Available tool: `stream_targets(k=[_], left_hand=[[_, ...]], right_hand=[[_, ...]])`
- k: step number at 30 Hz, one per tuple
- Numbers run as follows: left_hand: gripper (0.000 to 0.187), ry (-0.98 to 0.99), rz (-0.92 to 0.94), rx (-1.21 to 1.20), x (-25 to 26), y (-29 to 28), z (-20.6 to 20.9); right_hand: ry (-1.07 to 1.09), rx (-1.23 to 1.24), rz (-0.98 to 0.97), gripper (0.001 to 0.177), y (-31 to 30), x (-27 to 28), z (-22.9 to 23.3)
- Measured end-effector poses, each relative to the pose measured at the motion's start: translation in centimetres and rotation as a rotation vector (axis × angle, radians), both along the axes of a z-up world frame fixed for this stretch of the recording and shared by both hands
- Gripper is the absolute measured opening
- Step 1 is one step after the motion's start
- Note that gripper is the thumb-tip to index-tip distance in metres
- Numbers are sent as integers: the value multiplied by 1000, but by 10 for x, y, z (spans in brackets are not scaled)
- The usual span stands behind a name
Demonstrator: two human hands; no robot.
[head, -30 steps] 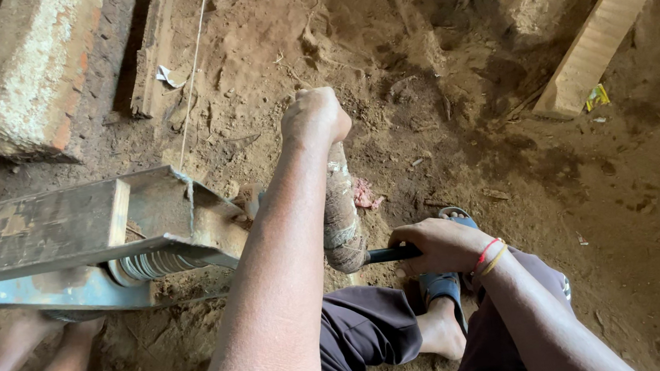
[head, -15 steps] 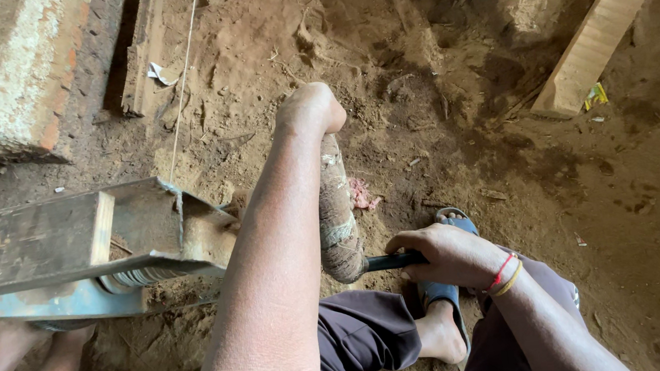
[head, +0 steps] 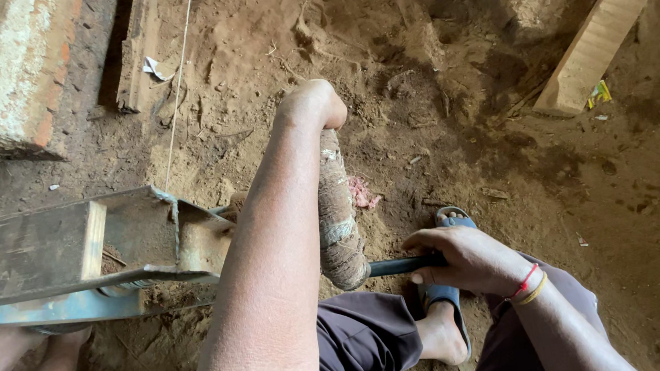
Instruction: The person winds fiber around a spindle by turning a hand-cranked winding machine while guiding the material by hand.
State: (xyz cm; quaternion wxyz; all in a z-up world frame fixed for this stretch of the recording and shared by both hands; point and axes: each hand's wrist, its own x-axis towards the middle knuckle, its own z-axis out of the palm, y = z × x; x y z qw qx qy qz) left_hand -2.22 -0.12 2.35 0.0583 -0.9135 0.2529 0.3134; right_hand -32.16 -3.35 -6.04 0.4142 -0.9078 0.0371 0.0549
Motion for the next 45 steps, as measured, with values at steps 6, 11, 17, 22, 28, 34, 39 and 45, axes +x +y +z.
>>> stream_targets(k=[6,11,17,22,28,34,39,45], left_hand=[[55,21,-18,13,9,-6,-6],[40,23,-20,-29,22,-11,-16],[38,29,-94,2,35,-17,-23],[37,39,-100,25,39,-19,-21],[48,-56,21,-198,35,-11,-17],[66,-113,86,-1344,-20,77,-30],[98,-42,163,-1659,-141,183,-98],[124,540,260,-1539,-175,210,-178]], right_hand=[[105,98,-147,45,8,-1,-2],[-218,106,-296,33,16,-3,-10],[-649,17,-394,31,20,-7,-23],[-875,19,-400,29,16,-2,-26],[-961,-15,-370,27,16,1,-21],[-997,-90,-379,26,15,2,-21],[-1004,-121,-387,26,15,3,-21],[-1017,-108,-435,20,20,5,-17]])
